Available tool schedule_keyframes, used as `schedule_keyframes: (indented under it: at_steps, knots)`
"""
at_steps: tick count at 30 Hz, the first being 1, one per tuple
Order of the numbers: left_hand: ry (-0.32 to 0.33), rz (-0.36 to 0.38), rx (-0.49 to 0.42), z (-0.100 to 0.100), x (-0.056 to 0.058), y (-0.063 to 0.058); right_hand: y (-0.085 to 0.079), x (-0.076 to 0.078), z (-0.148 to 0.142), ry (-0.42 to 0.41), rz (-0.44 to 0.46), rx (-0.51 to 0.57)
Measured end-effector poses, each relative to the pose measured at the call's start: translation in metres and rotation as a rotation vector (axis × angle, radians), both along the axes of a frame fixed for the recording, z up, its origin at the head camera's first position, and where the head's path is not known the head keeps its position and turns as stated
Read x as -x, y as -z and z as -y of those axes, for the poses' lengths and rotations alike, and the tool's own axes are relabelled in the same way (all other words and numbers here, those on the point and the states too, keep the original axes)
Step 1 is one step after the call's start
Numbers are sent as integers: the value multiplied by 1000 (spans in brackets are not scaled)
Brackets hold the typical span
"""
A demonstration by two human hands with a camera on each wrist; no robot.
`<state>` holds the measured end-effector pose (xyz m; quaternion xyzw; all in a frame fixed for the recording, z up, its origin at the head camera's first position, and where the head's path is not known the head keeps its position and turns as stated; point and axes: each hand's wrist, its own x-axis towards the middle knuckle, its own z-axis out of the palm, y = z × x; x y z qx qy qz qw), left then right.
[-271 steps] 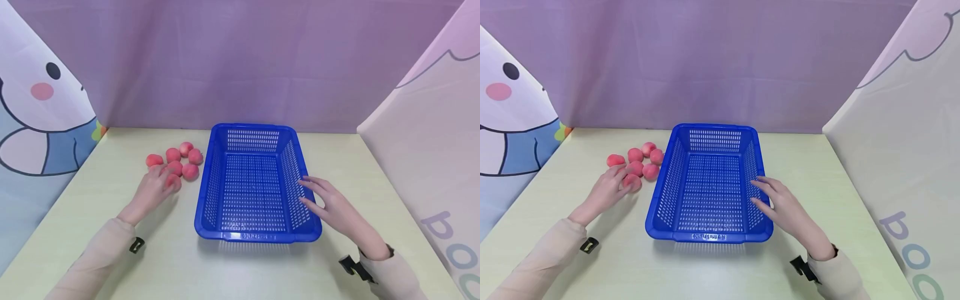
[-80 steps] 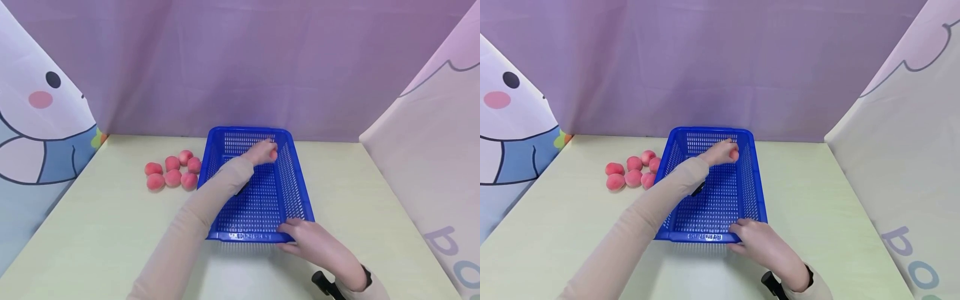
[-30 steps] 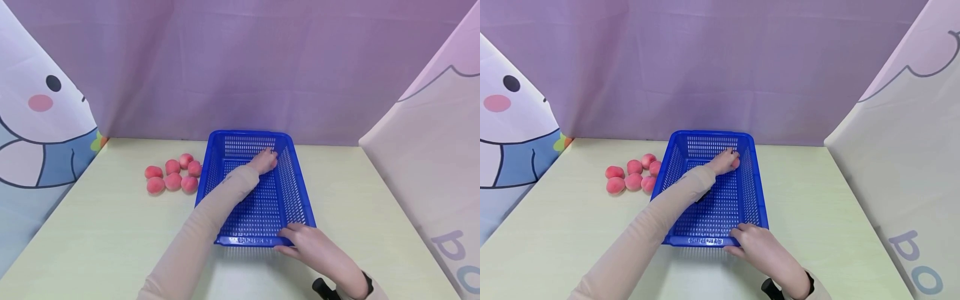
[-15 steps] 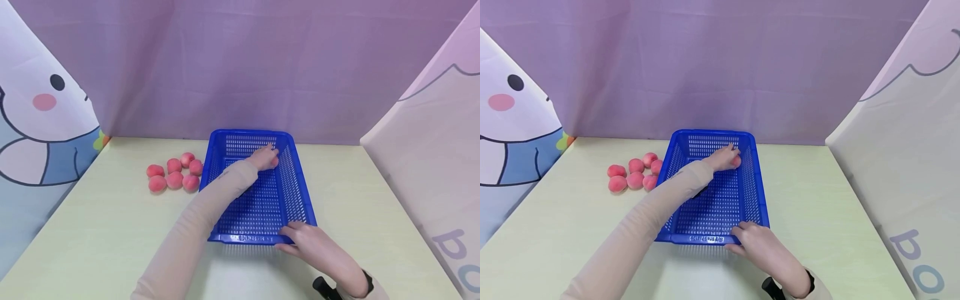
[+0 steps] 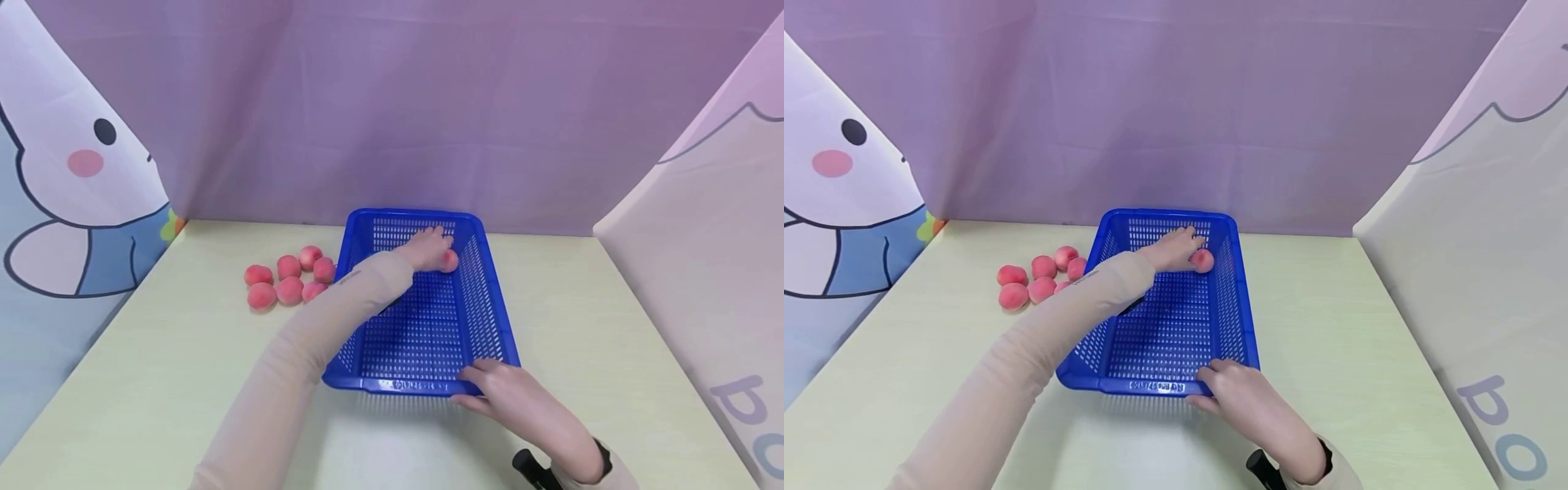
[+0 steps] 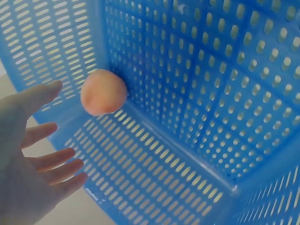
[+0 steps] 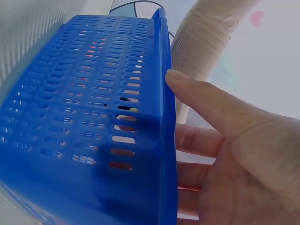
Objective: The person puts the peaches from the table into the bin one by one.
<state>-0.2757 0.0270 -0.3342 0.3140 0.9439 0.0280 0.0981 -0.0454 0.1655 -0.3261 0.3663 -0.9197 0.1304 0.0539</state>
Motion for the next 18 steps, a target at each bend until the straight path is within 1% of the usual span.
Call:
schedule_keyframes:
  at_steps: [4, 9, 11, 12, 16, 18]
  knots:
    - [-12, 27, 43, 6, -6, -11, 0, 1, 0, -3, 1, -3]
    - [-10, 27, 88, 16, -12, -23, -1, 0, 0, 6, 4, -10]
    - [5, 17, 101, 20, -15, -28, -1, 0, 0, 11, 7, -14]
    - [7, 23, 99, 22, -17, -31, -1, 0, -1, 13, 7, -15]
    - [13, 7, 88, 29, -23, -43, -1, -1, -2, 19, -7, -17]
    - [6, 3, 76, 33, -26, -47, -1, -1, -3, 20, -17, -15]
